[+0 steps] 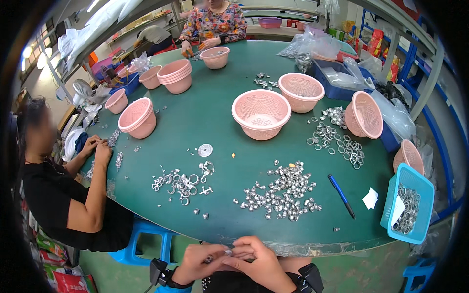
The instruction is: Sorting and assembling small metal components at a workstation.
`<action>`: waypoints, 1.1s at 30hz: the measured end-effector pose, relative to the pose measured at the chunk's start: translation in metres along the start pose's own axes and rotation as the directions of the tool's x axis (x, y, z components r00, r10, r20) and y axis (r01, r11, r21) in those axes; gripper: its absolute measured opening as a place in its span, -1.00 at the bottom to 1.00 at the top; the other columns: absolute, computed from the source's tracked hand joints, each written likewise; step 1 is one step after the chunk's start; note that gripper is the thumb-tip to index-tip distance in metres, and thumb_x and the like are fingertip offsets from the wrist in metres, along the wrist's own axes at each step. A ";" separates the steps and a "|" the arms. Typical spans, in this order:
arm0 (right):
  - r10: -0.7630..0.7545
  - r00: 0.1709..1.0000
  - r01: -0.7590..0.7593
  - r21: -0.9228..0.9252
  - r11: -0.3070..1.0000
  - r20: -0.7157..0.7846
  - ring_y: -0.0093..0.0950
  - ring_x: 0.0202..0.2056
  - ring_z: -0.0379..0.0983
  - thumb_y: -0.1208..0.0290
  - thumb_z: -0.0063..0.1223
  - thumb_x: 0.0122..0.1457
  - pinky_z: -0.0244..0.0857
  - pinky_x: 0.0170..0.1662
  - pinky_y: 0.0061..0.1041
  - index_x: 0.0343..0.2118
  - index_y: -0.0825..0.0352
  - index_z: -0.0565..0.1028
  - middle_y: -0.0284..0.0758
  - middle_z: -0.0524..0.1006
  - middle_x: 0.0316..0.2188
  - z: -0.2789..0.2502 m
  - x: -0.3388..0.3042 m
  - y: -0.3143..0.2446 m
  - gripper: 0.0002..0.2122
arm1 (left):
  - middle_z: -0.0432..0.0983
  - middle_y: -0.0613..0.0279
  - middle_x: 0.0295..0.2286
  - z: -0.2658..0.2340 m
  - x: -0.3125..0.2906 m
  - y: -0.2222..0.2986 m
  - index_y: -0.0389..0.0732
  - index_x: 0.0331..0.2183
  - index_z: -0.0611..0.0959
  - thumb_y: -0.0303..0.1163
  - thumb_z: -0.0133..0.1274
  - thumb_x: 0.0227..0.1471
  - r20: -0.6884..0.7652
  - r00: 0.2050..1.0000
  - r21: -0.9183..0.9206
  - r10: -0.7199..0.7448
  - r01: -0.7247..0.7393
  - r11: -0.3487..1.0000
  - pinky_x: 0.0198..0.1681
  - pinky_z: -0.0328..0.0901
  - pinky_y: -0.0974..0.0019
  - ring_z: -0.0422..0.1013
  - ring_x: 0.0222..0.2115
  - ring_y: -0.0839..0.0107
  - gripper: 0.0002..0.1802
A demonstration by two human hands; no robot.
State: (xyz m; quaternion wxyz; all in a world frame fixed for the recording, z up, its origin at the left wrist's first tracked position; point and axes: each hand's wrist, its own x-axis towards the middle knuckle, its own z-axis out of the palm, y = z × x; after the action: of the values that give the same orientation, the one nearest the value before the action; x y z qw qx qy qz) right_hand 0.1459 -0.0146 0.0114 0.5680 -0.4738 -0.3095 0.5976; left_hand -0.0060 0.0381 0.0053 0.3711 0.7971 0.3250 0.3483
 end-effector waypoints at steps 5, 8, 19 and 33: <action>-0.138 0.988 0.156 -0.575 0.803 0.075 -0.51 -0.49 0.36 0.43 0.06 -0.15 0.23 -0.39 -0.61 -0.41 0.41 0.32 -0.31 0.43 -0.53 -0.013 0.036 -0.011 -0.76 | 0.30 0.21 -0.80 -0.038 0.006 -0.048 -0.27 -0.47 0.50 -0.45 0.06 -0.28 -0.397 0.867 0.178 -0.300 0.394 0.902 -0.72 0.14 0.49 0.25 -0.78 0.55 -0.81; -0.378 0.914 0.315 -0.842 0.438 0.145 -0.41 -0.46 0.30 0.48 0.03 -0.19 0.18 -0.38 -0.52 -0.45 0.38 0.35 -0.29 0.38 -0.55 -0.009 0.066 -0.012 -0.80 | 0.31 0.13 -0.79 -0.046 0.005 -0.071 -0.27 -0.45 0.50 -0.40 0.01 -0.24 -0.358 0.900 0.438 -0.248 0.397 0.807 -0.69 0.16 0.41 0.30 -0.77 0.32 -0.80; -0.586 0.784 0.436 -0.855 0.282 0.206 -0.48 -0.44 0.30 0.53 0.00 -0.15 0.17 -0.36 -0.59 -0.52 0.36 0.39 -0.33 0.41 -0.52 -0.028 0.066 -0.014 -0.91 | 0.23 0.30 -0.82 -0.044 0.036 -0.014 -0.33 -0.55 0.47 -0.29 -0.20 -0.03 0.044 0.736 -0.746 -0.676 0.474 0.468 -0.80 -0.03 0.56 0.13 -0.83 0.55 -0.70; -0.052 0.981 0.032 -0.107 0.994 -0.188 -0.68 -0.46 0.34 0.58 -0.06 -0.07 0.19 -0.39 -0.77 -0.43 0.44 0.34 -0.26 0.45 -0.50 -0.067 -0.018 0.001 -0.89 | 0.26 0.14 -0.34 -0.010 0.259 -0.004 -0.31 -0.29 0.37 -0.34 -0.16 -0.11 0.058 0.877 -0.464 -0.476 0.446 0.765 -0.34 0.27 0.35 0.24 -0.35 0.40 -0.69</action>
State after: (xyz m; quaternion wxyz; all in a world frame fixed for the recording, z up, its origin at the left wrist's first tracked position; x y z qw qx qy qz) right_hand 0.2052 -0.0432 -0.0101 0.5823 -0.5508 -0.2941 0.5206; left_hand 0.1264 0.2451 0.0888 0.6142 0.5688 0.4295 0.3387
